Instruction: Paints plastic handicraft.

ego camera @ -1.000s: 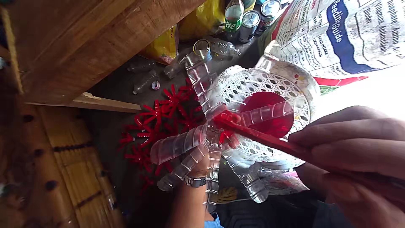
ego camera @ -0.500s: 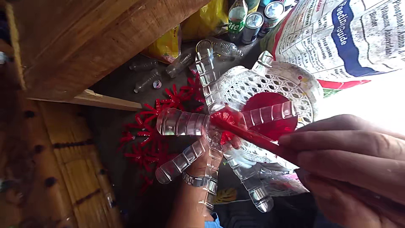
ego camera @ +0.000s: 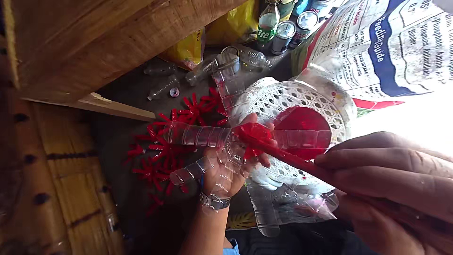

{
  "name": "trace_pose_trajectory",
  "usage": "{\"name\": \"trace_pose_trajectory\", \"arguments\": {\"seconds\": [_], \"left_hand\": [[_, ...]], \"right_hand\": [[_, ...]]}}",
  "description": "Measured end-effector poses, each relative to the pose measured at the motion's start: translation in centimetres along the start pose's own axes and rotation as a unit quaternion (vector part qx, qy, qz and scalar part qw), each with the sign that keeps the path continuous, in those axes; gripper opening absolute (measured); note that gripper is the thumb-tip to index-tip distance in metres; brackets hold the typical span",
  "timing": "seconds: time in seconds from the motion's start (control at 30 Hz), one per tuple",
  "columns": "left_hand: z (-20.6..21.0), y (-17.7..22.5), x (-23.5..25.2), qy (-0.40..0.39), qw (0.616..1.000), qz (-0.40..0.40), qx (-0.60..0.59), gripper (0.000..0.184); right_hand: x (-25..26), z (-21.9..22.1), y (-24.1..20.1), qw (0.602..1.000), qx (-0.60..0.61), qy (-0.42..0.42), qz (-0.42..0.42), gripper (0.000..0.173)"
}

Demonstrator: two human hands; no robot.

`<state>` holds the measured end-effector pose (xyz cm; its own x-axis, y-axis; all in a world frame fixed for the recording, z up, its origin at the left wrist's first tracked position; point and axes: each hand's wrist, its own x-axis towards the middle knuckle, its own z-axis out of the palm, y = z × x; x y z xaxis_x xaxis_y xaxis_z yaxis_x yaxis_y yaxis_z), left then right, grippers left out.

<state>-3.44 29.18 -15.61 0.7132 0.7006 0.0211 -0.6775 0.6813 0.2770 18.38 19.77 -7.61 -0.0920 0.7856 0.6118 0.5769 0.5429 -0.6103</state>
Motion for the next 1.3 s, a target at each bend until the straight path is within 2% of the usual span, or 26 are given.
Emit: {"name": "trace_pose_trajectory", "arguments": {"seconds": [0.17,0.3,0.5,0.63,0.83,0.9,1.07,1.2,1.3], "left_hand": [[0.3,-0.2,0.1,0.004,0.999,0.002,0.041,0.065],[0.5,-0.6,-0.6,0.14,0.988,0.027,0.066,0.042],[1.4,-1.2,-0.6,0.128,0.986,0.065,0.085,0.017],[1.1,-1.2,-0.5,0.135,0.984,0.069,0.095,0.016],[0.3,-1.6,-0.9,0.122,0.968,0.127,0.179,0.016],[0.6,-1.4,-0.8,0.095,0.977,0.113,0.155,0.017],[0.9,-1.0,-0.4,0.095,0.991,0.047,0.08,0.025],[0.9,-1.2,-0.7,0.127,0.983,0.063,0.114,0.021],[1.2,-1.3,-0.7,0.151,0.975,0.075,0.147,0.024]], "right_hand": [[0.1,-0.1,-0.3,1.0,-0.014,0.01,-0.001,0.019],[0.2,0.1,-0.1,1.0,-0.013,0.009,-0.009,0.018],[0.3,0.0,-0.2,1.0,-0.008,0.02,-0.005,0.018],[0.0,0.0,0.2,0.999,-0.018,0.039,0.01,0.018],[0.2,0.2,-0.3,0.999,-0.005,0.035,0.003,0.018],[0.1,0.0,-0.2,1.0,0.011,0.028,0.011,0.018],[-0.2,-0.3,0.2,0.999,0.005,0.042,0.022,0.02],[-0.1,-0.1,0.1,0.999,0.016,0.037,0.022,0.019],[-0.2,-0.5,0.1,0.999,0.033,0.025,0.023,0.02]]}}
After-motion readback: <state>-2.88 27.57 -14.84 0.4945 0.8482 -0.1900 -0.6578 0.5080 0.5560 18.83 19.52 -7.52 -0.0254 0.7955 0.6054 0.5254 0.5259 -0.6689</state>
